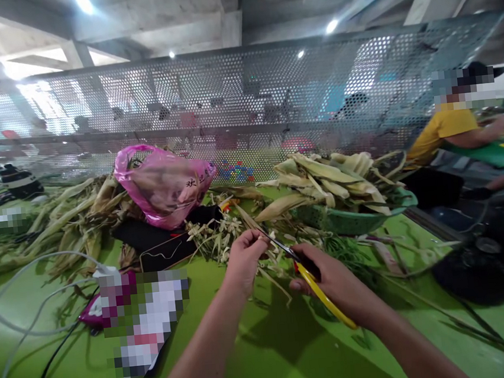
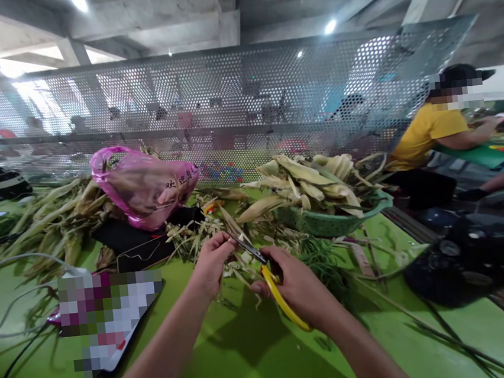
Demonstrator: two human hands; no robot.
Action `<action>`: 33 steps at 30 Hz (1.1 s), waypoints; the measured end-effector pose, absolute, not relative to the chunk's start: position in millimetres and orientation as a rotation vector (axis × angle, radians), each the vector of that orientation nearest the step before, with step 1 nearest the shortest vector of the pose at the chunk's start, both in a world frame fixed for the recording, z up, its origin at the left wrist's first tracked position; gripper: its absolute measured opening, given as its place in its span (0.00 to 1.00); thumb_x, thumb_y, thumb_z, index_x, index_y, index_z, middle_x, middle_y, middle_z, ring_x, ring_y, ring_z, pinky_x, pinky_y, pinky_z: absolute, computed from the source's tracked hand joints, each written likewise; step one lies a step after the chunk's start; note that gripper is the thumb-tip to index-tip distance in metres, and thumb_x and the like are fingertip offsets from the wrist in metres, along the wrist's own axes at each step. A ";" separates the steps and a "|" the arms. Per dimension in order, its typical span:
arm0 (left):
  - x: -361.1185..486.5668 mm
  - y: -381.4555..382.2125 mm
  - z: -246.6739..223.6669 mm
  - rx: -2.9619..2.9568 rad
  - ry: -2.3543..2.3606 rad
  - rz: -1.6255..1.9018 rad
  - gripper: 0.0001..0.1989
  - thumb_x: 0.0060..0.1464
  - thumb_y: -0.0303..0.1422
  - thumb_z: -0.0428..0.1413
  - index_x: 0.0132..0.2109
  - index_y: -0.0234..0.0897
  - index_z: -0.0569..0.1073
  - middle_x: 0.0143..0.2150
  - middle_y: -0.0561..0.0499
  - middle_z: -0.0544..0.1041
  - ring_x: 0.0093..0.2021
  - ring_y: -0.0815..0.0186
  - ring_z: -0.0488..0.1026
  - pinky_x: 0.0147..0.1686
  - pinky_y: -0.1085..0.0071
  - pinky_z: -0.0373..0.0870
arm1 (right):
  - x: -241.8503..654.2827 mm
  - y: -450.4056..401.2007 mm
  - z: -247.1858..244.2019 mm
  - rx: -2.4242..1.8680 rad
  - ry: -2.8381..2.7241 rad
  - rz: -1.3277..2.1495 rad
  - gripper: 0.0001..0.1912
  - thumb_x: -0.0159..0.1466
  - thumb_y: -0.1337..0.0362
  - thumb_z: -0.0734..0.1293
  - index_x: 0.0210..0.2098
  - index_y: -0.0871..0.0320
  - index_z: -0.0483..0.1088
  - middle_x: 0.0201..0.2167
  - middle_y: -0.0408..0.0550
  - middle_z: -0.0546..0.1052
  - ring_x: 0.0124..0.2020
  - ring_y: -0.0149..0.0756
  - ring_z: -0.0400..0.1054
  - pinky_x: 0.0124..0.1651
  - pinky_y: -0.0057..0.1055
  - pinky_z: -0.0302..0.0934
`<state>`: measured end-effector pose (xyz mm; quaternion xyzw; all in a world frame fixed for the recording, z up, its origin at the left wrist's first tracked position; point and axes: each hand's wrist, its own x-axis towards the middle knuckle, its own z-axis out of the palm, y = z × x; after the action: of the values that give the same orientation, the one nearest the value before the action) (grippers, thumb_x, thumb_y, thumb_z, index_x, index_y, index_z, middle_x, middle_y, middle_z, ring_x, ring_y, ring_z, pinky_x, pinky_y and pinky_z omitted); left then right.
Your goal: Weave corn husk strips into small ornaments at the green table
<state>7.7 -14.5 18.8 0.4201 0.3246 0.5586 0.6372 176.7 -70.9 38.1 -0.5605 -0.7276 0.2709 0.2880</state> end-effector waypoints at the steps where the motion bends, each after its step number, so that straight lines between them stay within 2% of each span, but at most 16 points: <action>1: 7.8 -14.5 18.7 0.967 0.742 1.272 0.09 0.43 0.34 0.60 0.28 0.34 0.70 0.23 0.56 0.67 0.24 0.76 0.62 0.26 0.79 0.61 | 176.8 -70.8 38.3 -1.486 -1.936 0.733 0.25 0.55 0.52 0.68 0.47 0.57 0.63 0.32 0.45 0.70 0.31 0.38 0.63 0.33 0.31 0.58; 6: 7.5 -15.3 20.6 0.973 0.760 1.265 0.09 0.43 0.35 0.61 0.28 0.34 0.69 0.24 0.56 0.66 0.24 0.75 0.61 0.26 0.78 0.60 | 176.5 -71.1 39.7 -1.463 -1.906 0.773 0.19 0.54 0.55 0.68 0.43 0.56 0.64 0.29 0.42 0.69 0.30 0.37 0.62 0.32 0.31 0.57; 16: 6.9 -15.1 19.3 0.965 0.760 1.247 0.10 0.43 0.36 0.61 0.30 0.34 0.70 0.24 0.56 0.68 0.25 0.75 0.62 0.27 0.78 0.59 | 176.7 -71.4 40.6 -1.453 -1.861 0.802 0.17 0.53 0.59 0.69 0.41 0.55 0.66 0.30 0.42 0.73 0.31 0.39 0.66 0.33 0.31 0.59; 25: 5.6 -14.6 19.9 0.934 0.759 1.257 0.07 0.42 0.32 0.60 0.30 0.34 0.70 0.25 0.55 0.68 0.25 0.74 0.64 0.27 0.78 0.61 | 180.4 -67.4 34.3 -1.444 -1.812 0.838 0.14 0.52 0.59 0.71 0.38 0.56 0.70 0.33 0.44 0.77 0.33 0.40 0.70 0.35 0.32 0.62; 30: 6.2 -15.9 19.2 0.899 0.737 1.233 0.09 0.42 0.34 0.62 0.31 0.34 0.71 0.24 0.56 0.68 0.23 0.75 0.63 0.26 0.78 0.61 | 183.1 -61.7 30.4 -1.439 -1.701 0.866 0.14 0.50 0.57 0.72 0.34 0.56 0.73 0.29 0.44 0.77 0.30 0.40 0.71 0.35 0.33 0.64; 33: 7.1 -17.1 20.2 0.848 0.727 1.198 0.13 0.41 0.37 0.63 0.32 0.35 0.71 0.25 0.56 0.69 0.22 0.76 0.63 0.24 0.78 0.61 | 183.8 -61.0 30.1 -1.416 -1.604 0.878 0.16 0.49 0.55 0.73 0.35 0.55 0.72 0.26 0.43 0.76 0.28 0.39 0.70 0.30 0.32 0.64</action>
<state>7.1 -17.1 20.2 0.3784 0.3244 0.5340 0.6829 183.8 -61.0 30.1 -0.5605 -0.6348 0.3477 0.4025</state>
